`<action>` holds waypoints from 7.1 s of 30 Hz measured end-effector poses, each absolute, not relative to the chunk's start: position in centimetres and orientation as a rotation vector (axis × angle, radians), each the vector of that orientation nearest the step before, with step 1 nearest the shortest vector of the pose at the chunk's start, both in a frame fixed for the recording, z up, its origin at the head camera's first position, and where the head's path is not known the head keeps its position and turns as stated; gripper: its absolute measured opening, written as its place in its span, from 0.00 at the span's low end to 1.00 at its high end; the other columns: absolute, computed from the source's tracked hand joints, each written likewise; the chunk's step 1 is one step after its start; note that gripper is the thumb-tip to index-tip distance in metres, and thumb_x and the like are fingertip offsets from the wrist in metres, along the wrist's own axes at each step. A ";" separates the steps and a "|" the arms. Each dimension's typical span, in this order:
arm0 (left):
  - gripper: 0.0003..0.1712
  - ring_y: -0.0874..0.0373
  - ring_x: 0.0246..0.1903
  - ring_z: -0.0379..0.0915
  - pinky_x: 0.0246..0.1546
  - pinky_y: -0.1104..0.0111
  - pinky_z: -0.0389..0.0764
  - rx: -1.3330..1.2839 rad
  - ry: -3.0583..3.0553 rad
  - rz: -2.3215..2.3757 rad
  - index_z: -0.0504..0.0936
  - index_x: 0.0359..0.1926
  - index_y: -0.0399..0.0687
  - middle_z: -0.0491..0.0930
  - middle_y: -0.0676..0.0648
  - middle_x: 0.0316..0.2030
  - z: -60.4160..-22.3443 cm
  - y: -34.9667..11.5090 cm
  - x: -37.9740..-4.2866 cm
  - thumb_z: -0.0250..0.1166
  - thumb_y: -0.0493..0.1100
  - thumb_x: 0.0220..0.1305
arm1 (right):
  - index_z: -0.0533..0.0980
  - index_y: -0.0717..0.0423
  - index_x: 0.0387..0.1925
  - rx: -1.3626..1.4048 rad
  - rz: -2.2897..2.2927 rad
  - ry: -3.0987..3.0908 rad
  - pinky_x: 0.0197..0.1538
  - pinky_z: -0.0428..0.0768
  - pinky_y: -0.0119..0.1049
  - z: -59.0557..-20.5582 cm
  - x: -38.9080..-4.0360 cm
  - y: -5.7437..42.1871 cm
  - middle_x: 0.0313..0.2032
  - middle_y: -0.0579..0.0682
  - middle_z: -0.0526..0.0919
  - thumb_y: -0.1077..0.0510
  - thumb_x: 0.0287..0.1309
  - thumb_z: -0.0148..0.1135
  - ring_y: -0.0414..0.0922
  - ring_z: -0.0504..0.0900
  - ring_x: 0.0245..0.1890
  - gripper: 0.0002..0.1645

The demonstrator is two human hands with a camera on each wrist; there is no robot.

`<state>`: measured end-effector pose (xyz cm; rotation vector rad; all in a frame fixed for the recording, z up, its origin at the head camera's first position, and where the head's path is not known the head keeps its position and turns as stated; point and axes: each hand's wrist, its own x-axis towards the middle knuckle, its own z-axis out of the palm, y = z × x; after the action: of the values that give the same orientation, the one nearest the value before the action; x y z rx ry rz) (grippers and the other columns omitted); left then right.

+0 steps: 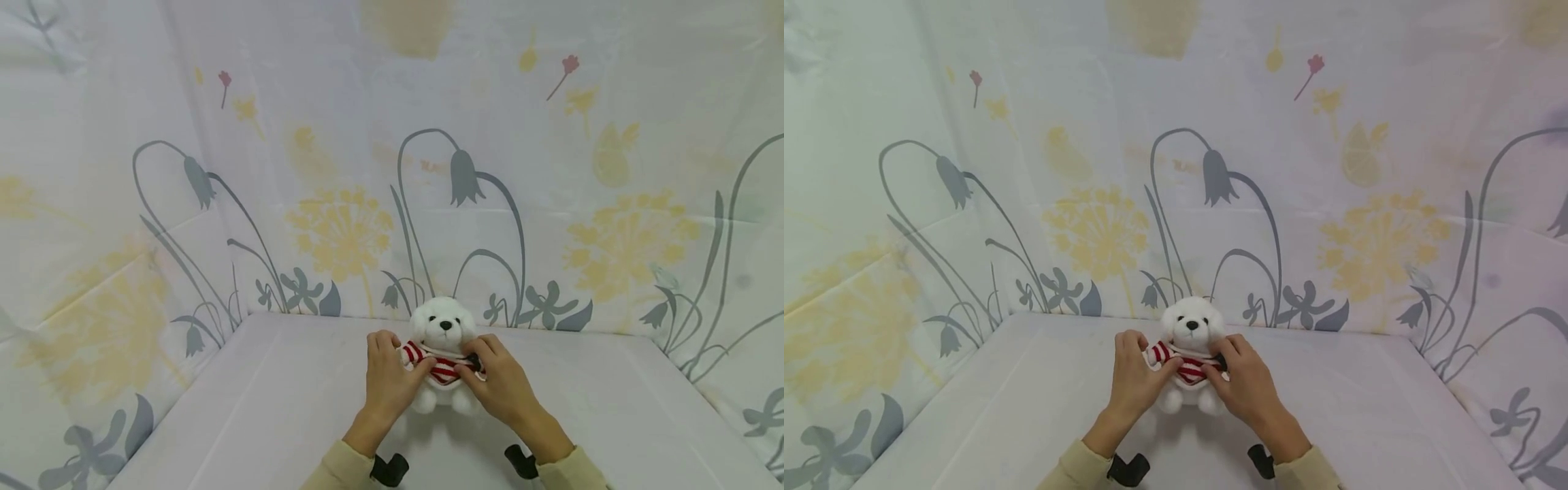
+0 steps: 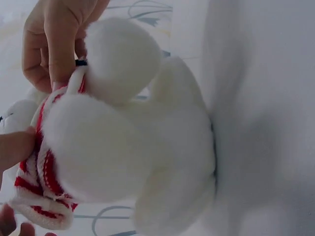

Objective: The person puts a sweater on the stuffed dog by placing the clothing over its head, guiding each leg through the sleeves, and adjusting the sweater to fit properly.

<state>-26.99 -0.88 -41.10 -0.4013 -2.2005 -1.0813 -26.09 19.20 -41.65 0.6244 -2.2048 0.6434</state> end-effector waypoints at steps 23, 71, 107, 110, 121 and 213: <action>0.22 0.54 0.34 0.69 0.32 0.67 0.71 -0.526 -2.199 -1.149 0.69 0.38 0.42 0.69 0.47 0.32 -41.5 -0.8 -27.1 0.73 0.35 0.47 | 0.79 0.46 0.32 0.872 0.422 -2.235 0.36 0.74 0.36 -41.9 -25.0 17.3 0.29 0.36 0.78 0.44 0.39 0.76 0.37 0.73 0.34 0.19; 0.36 0.59 0.35 0.73 0.38 0.70 0.75 -1.032 -2.444 -1.099 0.61 0.64 0.43 0.78 0.47 0.39 -40.3 -2.9 -27.6 0.61 0.31 0.54 | 0.76 0.53 0.42 1.032 0.779 -2.133 0.33 0.75 0.27 -41.9 -25.3 17.7 0.36 0.40 0.76 0.69 0.49 0.68 0.33 0.72 0.31 0.18; 0.45 0.66 0.29 0.71 0.34 0.73 0.74 -1.271 -2.344 -1.170 0.59 0.66 0.47 0.80 0.53 0.32 -39.1 -1.9 -26.4 0.60 0.21 0.46 | 0.65 0.54 0.66 1.135 1.053 -2.255 0.26 0.72 0.27 -41.5 -25.1 18.4 0.34 0.40 0.76 0.60 0.51 0.70 0.33 0.70 0.26 0.41; 0.47 0.67 0.31 0.72 0.35 0.72 0.76 -1.313 -2.346 -1.163 0.56 0.68 0.48 0.81 0.51 0.36 -38.9 -1.9 -26.3 0.57 0.20 0.47 | 0.66 0.56 0.65 1.137 1.048 -2.229 0.24 0.70 0.26 -41.4 -25.0 18.2 0.24 0.38 0.70 0.62 0.48 0.72 0.31 0.67 0.22 0.41; 0.40 0.65 0.33 0.73 0.36 0.74 0.75 -1.306 -2.341 -1.170 0.61 0.64 0.46 0.79 0.50 0.36 -38.6 -1.9 -26.0 0.58 0.20 0.51 | 0.69 0.58 0.53 1.107 1.181 -2.211 0.25 0.74 0.32 -40.6 -24.4 17.8 0.36 0.47 0.76 0.65 0.46 0.73 0.37 0.71 0.23 0.32; 0.17 0.66 0.29 0.63 0.30 0.78 0.67 -1.098 -2.313 -0.998 0.73 0.33 0.48 0.68 0.53 0.29 -40.1 -0.6 -25.7 0.63 0.24 0.44 | 0.77 0.52 0.42 0.944 0.981 -2.270 0.24 0.71 0.27 -41.1 -25.6 19.3 0.29 0.36 0.74 0.69 0.58 0.61 0.30 0.69 0.21 0.12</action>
<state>-25.74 -0.64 -40.10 -1.0981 -2.3127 -0.9977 -25.57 19.28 -41.07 0.9437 -2.2705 0.9813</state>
